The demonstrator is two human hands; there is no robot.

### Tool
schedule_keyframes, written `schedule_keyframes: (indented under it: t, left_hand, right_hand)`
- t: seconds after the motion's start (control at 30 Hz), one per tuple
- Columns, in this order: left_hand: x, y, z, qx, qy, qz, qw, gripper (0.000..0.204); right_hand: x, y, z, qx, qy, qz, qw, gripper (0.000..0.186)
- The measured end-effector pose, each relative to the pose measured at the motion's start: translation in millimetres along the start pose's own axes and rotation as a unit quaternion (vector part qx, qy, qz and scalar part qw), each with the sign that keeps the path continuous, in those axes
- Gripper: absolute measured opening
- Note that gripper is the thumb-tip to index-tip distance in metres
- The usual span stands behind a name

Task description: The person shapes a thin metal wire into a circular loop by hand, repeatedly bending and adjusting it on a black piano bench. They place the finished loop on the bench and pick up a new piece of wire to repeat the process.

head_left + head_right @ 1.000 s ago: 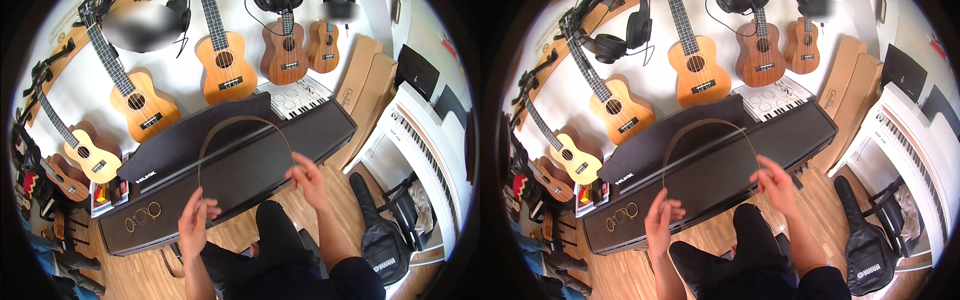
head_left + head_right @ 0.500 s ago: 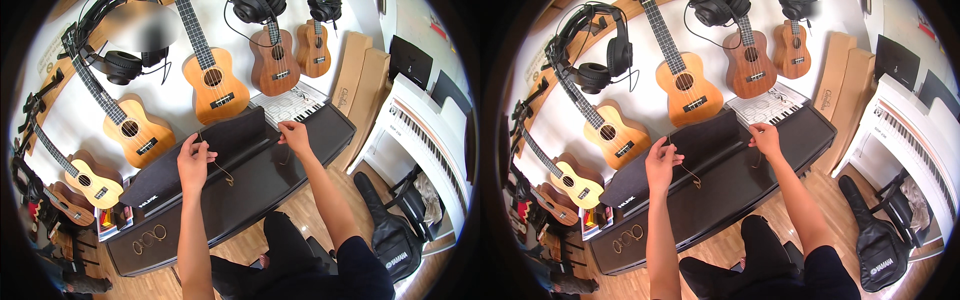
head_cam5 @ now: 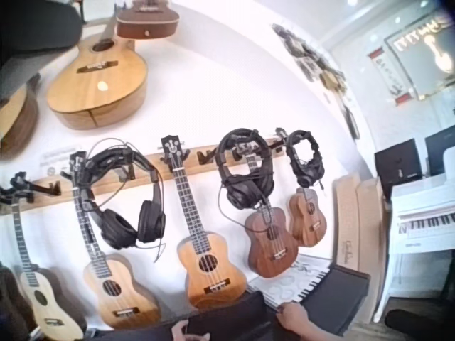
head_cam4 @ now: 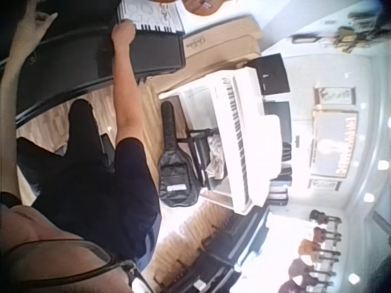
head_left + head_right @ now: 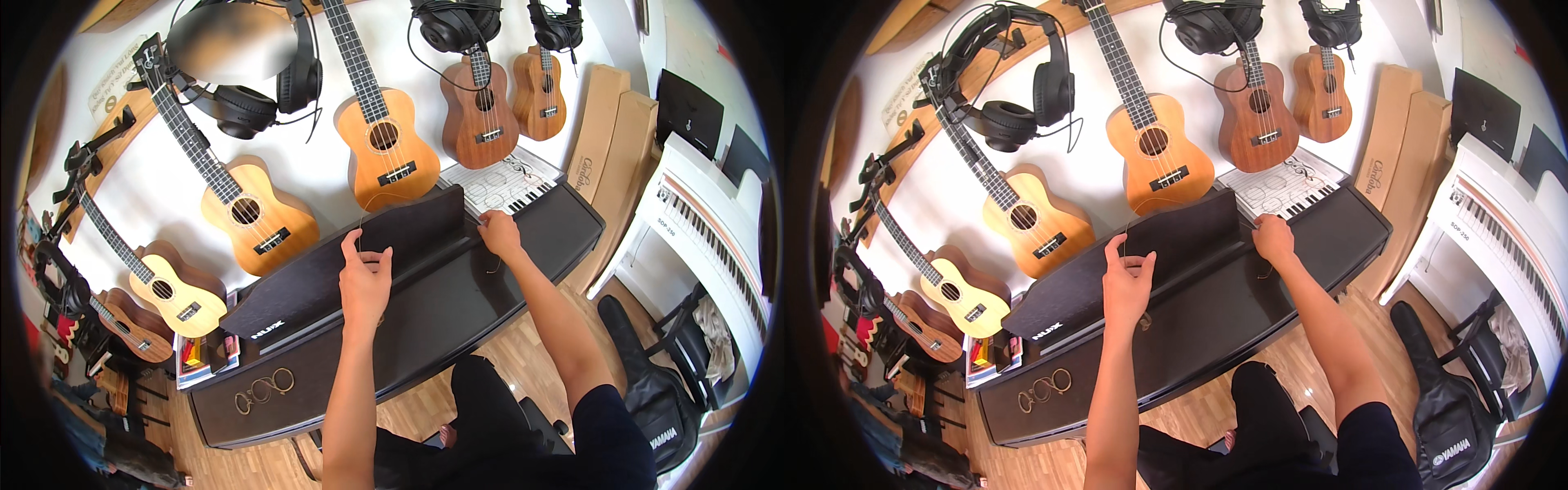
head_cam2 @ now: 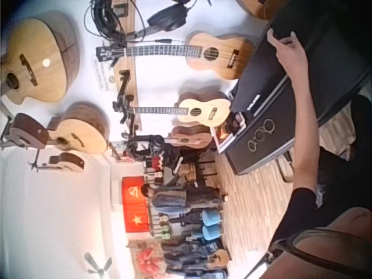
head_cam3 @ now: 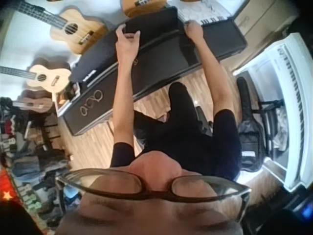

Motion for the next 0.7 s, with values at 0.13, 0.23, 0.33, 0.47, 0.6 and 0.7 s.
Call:
schedule_keyframes:
  t: [0.13,0.23,0.33,0.47,0.6,0.7]
  left_hand:
    - [3,5,-8,0.042,-0.043,0.029,0.998,0.066]
    - [4,5,-15,0.027,-0.064,0.017,0.997,0.067]
    - [-2,4,-19,0.023,-0.081,0.018,0.996,0.068]
    - [-3,4,-19,0.015,-0.093,0.035,0.995,0.068]
    - [-12,12,-12,-0.016,-0.101,0.040,0.994,0.067]
    - [-17,21,-6,-0.075,-0.100,0.008,0.992,0.062]
  right_hand:
    - [3,-1,4,-0.003,0.020,0.008,1.000,0.025]
    - [11,-5,7,-0.005,0.009,0.008,1.000,0.026]
    - [9,-5,11,0.002,-0.001,-0.008,1.000,0.026]
    - [9,-9,13,0.028,-0.019,-0.041,0.999,0.021]
    - [13,-11,16,0.040,-0.027,-0.074,0.996,0.018]
    - [14,-12,16,0.028,-0.028,-0.080,0.996,0.017]
Point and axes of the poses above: each hand's wrist, its own y-axis away from the middle knuckle, its own z-axis out of the palm, x = y × z, the point moved 4 cm from there along -y, towards the middle knuckle, and after that the axes turned 12 degrees about z, right-handed, at the moved point
